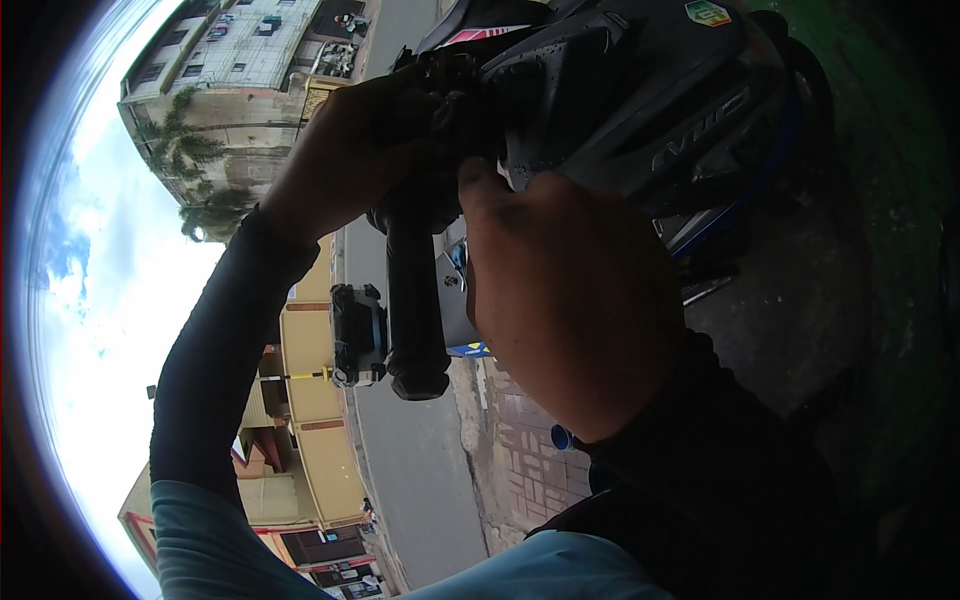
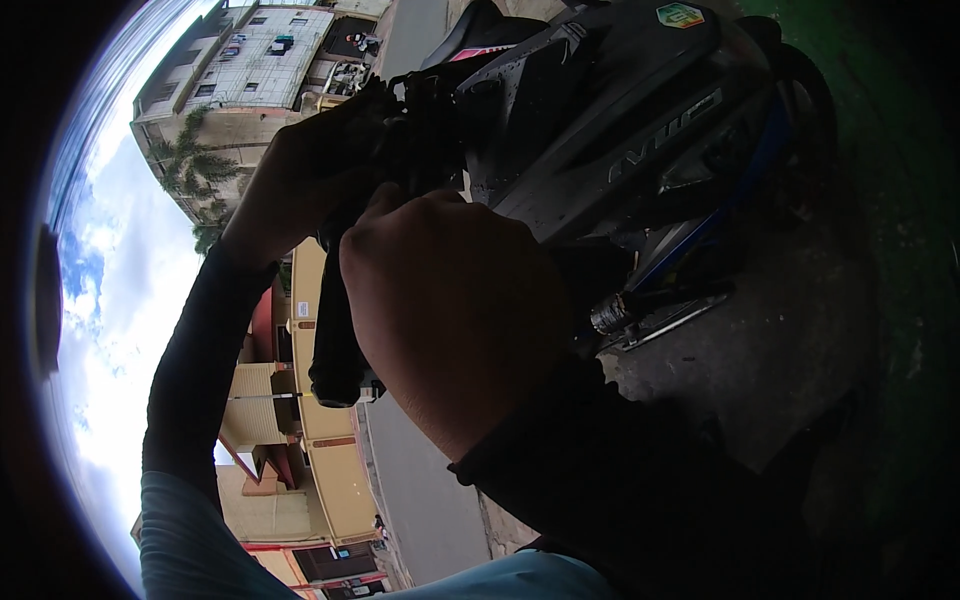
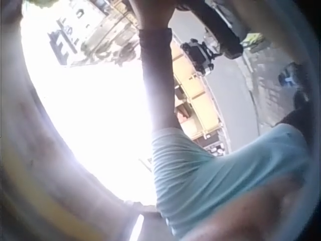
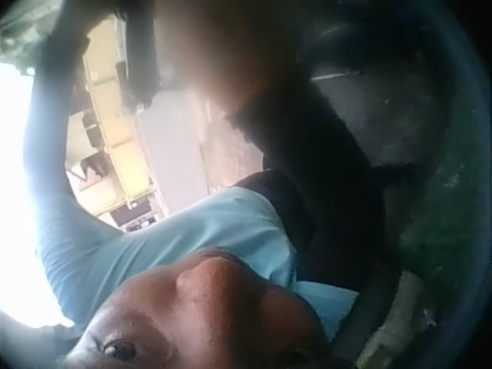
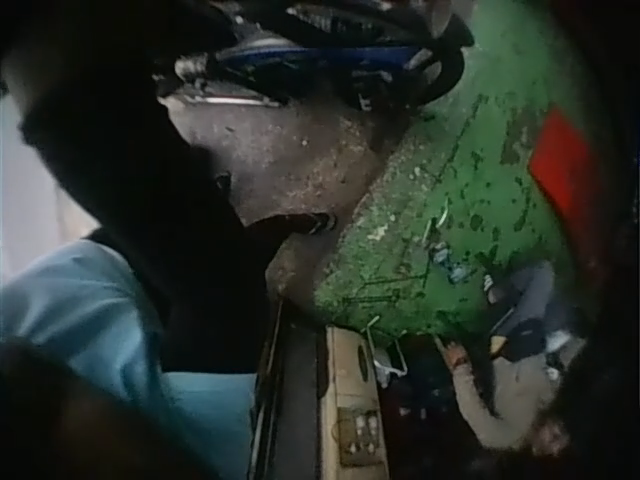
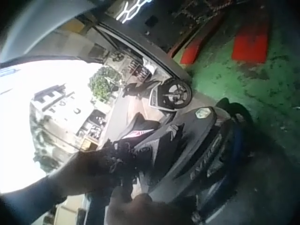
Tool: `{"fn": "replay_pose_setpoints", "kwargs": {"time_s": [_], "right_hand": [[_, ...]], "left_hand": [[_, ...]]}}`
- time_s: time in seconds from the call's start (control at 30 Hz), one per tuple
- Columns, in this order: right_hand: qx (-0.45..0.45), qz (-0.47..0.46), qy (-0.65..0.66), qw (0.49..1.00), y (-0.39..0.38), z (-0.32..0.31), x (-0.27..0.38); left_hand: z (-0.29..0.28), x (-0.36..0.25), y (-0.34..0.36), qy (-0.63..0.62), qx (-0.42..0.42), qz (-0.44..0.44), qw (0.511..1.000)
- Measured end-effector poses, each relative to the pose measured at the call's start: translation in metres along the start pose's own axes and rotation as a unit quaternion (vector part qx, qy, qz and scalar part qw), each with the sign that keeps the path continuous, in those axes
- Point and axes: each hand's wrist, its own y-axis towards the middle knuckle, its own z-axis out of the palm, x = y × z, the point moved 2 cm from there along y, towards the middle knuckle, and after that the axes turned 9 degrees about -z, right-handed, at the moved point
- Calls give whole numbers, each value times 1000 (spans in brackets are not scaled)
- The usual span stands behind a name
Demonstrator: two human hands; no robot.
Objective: Repairing a component on the handlebar of a motorcycle using a screwdriver and pliers.
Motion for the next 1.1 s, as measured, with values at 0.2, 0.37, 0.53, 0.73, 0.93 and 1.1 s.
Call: {"fn": "replay_pose_setpoints", "kwargs": {"time_s": [0.2,0.37,0.53,0.73,0.93,1.1], "right_hand": [[-32,8,4,999,-2,5,1],[-46,10,28,999,-4,-3,-6],[24,-6,-52,998,-14,-19,9],[93,34,-132,986,-3,-11,38],[116,90,-161,976,4,-2,55],[94,96,-133,982,6,6,59]], "left_hand": [[0,1,1,-41,17,12,999],[-5,-4,-1,-38,45,-29,998],[-3,-8,-13,26,12,-18,999],[-2,-2,-16,43,-22,-14,999],[1,0,-18,71,-47,1,996],[4,1,-22,50,-42,15,998]]}}
